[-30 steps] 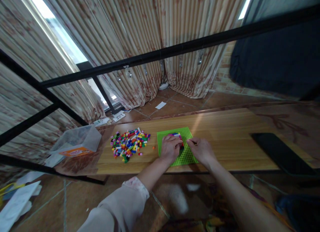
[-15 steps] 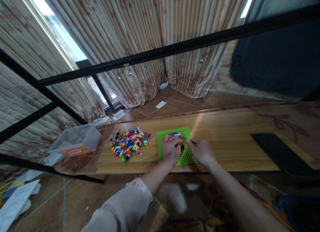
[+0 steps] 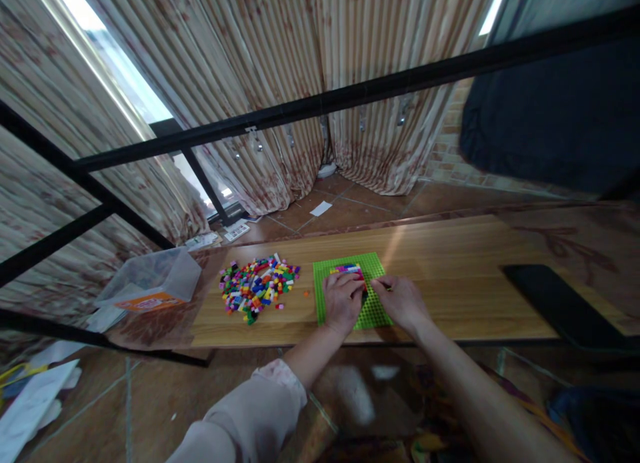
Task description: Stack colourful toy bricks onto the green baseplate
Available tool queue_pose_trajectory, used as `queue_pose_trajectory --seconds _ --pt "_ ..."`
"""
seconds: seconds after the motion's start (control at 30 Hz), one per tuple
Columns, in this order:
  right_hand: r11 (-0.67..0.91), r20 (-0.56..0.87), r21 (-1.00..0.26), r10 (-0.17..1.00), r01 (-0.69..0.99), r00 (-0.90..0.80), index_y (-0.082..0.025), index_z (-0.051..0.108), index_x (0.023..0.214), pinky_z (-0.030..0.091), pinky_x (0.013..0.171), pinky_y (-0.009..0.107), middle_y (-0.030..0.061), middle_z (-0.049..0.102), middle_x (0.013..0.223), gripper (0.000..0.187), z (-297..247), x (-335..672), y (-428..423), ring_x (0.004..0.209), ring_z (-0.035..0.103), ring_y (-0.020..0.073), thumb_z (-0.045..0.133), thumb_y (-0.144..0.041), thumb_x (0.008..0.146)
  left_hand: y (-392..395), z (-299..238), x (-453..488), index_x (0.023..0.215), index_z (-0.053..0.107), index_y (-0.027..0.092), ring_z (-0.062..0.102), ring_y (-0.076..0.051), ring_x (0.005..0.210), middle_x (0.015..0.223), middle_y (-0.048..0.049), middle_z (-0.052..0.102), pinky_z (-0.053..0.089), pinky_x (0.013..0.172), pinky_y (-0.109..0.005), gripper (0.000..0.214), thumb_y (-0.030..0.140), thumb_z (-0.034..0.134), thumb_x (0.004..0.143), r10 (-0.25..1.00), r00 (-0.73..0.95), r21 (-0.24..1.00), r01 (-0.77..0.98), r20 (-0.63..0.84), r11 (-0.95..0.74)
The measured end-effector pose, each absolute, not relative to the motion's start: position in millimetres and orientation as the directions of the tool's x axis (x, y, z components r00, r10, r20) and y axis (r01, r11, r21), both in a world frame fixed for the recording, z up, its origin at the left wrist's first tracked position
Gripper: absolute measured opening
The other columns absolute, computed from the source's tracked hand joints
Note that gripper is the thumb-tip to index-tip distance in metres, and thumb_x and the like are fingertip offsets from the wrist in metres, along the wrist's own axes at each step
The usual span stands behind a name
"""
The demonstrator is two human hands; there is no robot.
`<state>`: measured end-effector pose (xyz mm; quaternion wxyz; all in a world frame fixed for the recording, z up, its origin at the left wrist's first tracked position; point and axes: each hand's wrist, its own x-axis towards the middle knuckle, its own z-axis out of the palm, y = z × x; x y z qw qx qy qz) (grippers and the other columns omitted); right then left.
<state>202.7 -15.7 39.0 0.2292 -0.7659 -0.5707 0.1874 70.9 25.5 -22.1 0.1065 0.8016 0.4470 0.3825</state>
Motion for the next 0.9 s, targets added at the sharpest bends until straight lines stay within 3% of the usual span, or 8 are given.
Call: queue_pose_trajectory --seconds 0.17,0.27,0.43,0.9 --pt "-0.240 -0.022 -0.574 0.960 0.783 0.278 -0.019 0.075 0.088 0.040 0.065 0.025 0.0097 0.074 0.088 0.032 39 202 -16 0.083 0.067 0.0204 0.046 -0.032 0.088 18 -18 63 0.106 0.066 0.027 0.049 -0.023 0.112 0.118 -0.0007 0.065 0.033 0.098 -0.046 0.023 0.030 0.049 0.091 0.724 0.483 0.282 0.698 0.492 -0.658" --pt "-0.236 -0.031 -0.588 0.962 0.774 0.270 -0.019 0.075 0.085 0.040 0.064 0.024 0.0088 0.074 0.087 0.032 38 202 -16 0.082 0.067 0.0196 0.046 -0.032 0.088 11 -16 61 0.117 0.060 0.025 0.047 -0.025 0.116 0.125 -0.0042 0.061 0.030 0.100 -0.050 0.030 0.033 0.045 0.092 0.718 0.530 0.212 0.718 0.451 -0.663" --pt "-0.220 -0.020 -0.575 0.967 0.788 0.254 -0.019 0.074 0.085 0.040 0.066 0.025 0.0096 0.074 0.089 0.032 35 201 -16 0.084 0.067 0.0204 0.045 -0.032 0.089 6 -13 58 0.127 0.052 0.022 0.043 -0.028 0.121 0.133 -0.0081 0.054 0.028 0.103 -0.052 0.039 0.034 0.043 0.092 0.718 0.576 0.185 0.714 0.391 -0.675" --pt "-0.176 -0.035 -0.550 0.982 0.817 0.188 -0.019 0.073 0.082 0.038 0.065 0.024 0.0095 0.074 0.088 0.033 35 198 -20 0.082 0.066 0.0184 0.045 -0.032 0.089 6 -13 58 0.131 0.047 0.020 0.040 -0.028 0.125 0.140 -0.0085 0.047 0.031 0.102 -0.051 0.042 0.025 0.043 0.089 0.718 0.616 0.177 0.706 0.323 -0.686"
